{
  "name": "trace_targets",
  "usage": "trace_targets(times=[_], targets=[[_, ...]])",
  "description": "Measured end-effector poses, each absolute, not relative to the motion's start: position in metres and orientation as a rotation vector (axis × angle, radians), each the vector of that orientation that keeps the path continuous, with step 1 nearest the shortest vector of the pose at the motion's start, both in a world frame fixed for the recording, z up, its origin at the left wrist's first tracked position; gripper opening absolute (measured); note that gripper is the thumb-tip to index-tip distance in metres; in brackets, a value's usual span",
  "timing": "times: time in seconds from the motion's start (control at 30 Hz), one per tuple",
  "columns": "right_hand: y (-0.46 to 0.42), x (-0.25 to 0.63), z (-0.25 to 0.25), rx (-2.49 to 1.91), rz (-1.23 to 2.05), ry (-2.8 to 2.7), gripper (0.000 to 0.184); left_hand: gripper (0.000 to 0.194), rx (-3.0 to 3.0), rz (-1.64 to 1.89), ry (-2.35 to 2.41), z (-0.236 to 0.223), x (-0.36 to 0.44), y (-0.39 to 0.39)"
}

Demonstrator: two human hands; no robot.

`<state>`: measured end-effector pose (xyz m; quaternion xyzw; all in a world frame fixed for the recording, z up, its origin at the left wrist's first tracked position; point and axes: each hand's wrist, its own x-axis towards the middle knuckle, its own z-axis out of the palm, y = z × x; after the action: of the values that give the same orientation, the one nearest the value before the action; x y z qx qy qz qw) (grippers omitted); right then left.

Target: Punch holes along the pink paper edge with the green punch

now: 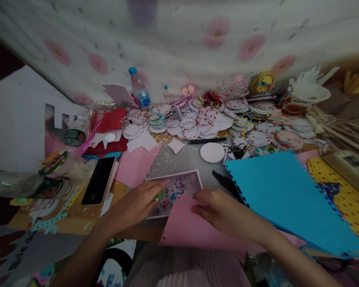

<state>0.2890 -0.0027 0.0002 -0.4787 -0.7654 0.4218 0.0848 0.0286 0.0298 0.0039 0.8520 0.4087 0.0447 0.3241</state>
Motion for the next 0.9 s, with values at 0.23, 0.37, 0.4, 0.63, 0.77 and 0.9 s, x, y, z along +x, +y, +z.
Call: trace_targets(times=[0.23, 0.37, 0.4, 0.63, 0.77, 0.9], targets=[[-0.006, 0.286, 0.009, -1.425, 1.267, -2.218, 0.029, 0.029, 1.531, 0.505, 1.026, 0.006, 0.028, 0.033], [-0.004, 0.285, 0.012, -1.425, 1.262, -2.240, 0.030, 0.038, 1.007, 0.573, 0.865, -0.002, 0.027, 0.032], [-0.004, 0.284, 0.012, -1.428, 1.265, -2.248, 0.030, 0.042, 0.896, 0.549, 0.831, -0.003, 0.027, 0.032], [0.000, 0.277, 0.018, -1.465, 1.286, -2.172, 0.028, 0.036, 0.701, 0.500, 0.806, 0.000, 0.031, 0.032], [0.005, 0.272, 0.020, -1.510, 1.202, -2.187, 0.028, 0.027, 0.887, 0.503, 0.881, 0.004, 0.032, 0.028], [0.009, 0.269, 0.019, -1.517, 1.121, -2.243, 0.028, 0.025, 0.995, 0.495, 0.910, 0.007, 0.033, 0.027]])
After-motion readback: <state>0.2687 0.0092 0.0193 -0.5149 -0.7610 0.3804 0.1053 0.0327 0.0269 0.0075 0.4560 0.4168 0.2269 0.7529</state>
